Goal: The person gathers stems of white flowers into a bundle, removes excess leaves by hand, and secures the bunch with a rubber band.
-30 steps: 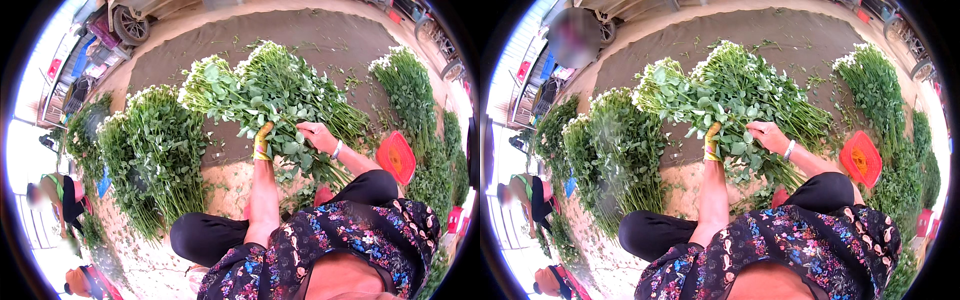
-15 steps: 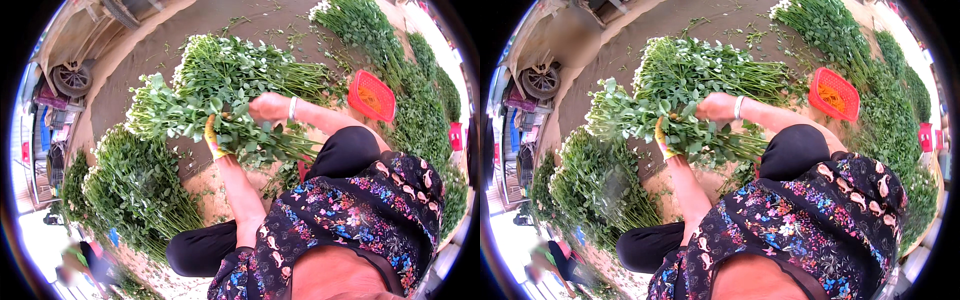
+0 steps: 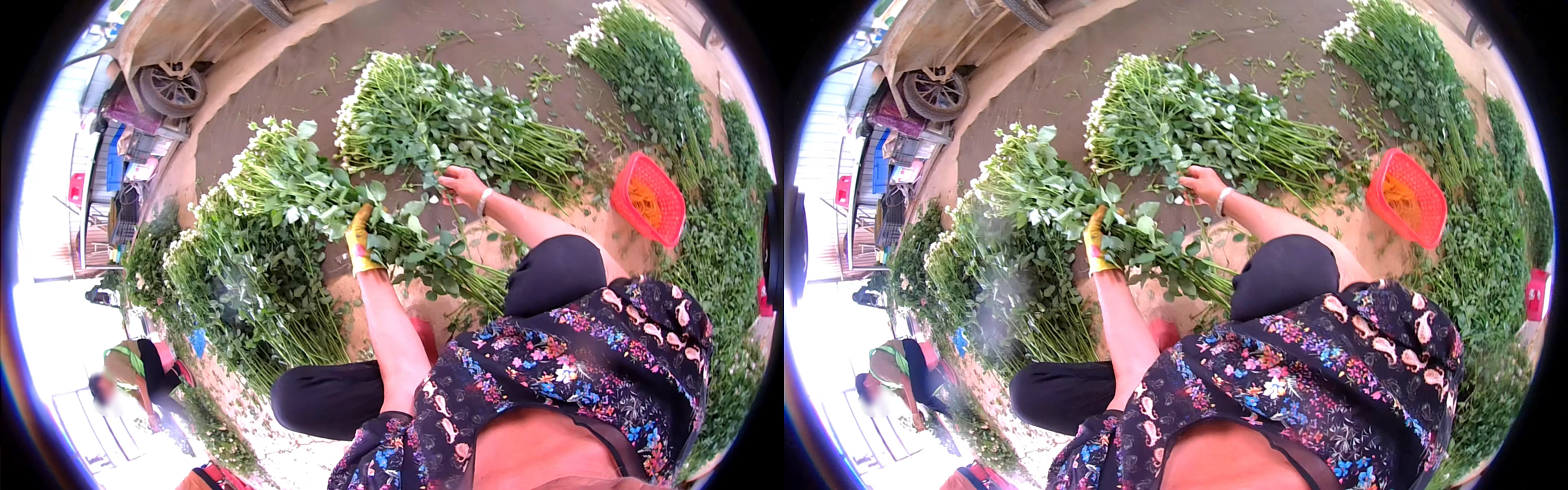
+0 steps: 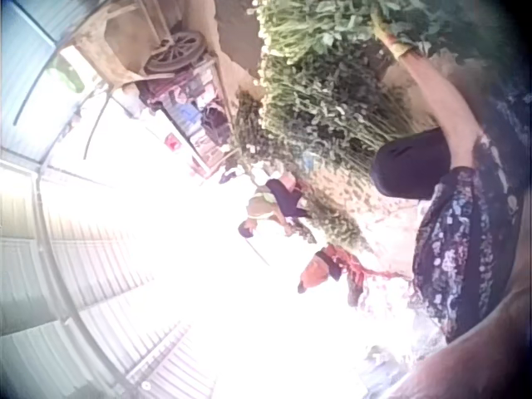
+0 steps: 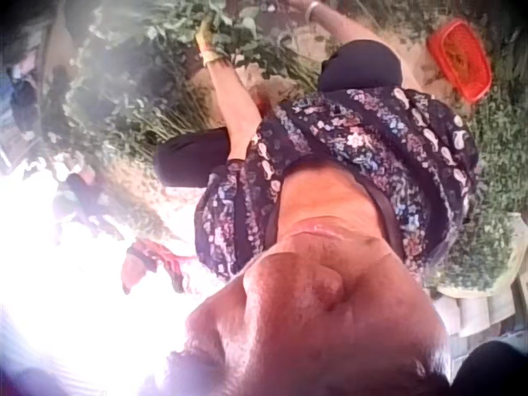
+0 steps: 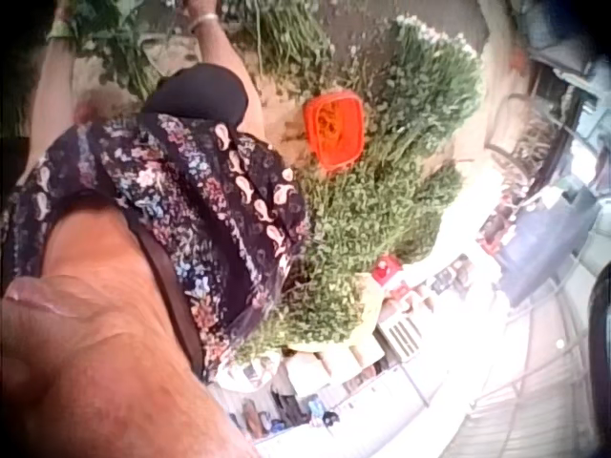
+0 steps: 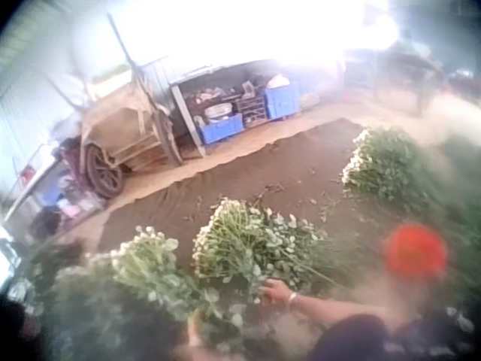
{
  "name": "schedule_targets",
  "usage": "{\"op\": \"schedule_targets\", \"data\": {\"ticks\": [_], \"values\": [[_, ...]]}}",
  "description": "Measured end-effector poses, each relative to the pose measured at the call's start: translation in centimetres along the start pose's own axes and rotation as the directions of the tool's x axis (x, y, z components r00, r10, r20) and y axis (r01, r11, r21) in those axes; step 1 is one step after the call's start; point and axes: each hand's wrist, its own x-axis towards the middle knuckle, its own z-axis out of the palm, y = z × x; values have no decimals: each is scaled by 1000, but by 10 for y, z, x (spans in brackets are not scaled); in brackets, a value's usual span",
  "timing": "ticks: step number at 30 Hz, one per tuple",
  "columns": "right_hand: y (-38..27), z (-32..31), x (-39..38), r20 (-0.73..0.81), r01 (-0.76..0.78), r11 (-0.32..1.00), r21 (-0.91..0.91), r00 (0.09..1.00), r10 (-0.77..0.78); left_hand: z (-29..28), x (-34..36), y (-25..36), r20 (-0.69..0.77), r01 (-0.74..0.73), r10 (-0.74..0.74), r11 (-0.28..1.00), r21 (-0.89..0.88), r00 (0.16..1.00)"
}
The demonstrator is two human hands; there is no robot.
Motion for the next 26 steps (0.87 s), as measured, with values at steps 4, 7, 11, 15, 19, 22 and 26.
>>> {"op": "schedule_targets", "data": {"ticks": [4, 7, 11, 15, 19, 22, 26], "values": [[-29, -3, -26, -1, 313, 918, -242, 946, -323, 4, 4, -6, 47, -18, 20, 999, -33, 999], [-65, 15, -64, 25, 416, 885, -208, 907, -420, -15, 37, -28, 139, -93, 85, 994, 52, 987], [-108, 29, -103, 25, 420, 782, -462, 887, -461, 19, 26, -30, 135, -155, 138, 980, 123, 981], [-119, 26, -122, 84, 479, 713, -512, 854, -514, 57, 9, -34, 233, -189, 193, 981, -40, 953], [-106, 38, -132, 180, 538, 561, -630, 803, -568, 53, 20, -43, 187, -307, 304, 952, -13, 934], [-107, 36, -137, 178, 547, 482, -685, 766, -617, 66, 13, -33, 182, -229, 182, 931, 284, 966], [-111, 23, -126, 195, 566, 338, -752, 680, -707, 68, 16, -33, 152, -248, 213, 931, 269, 965]]}}
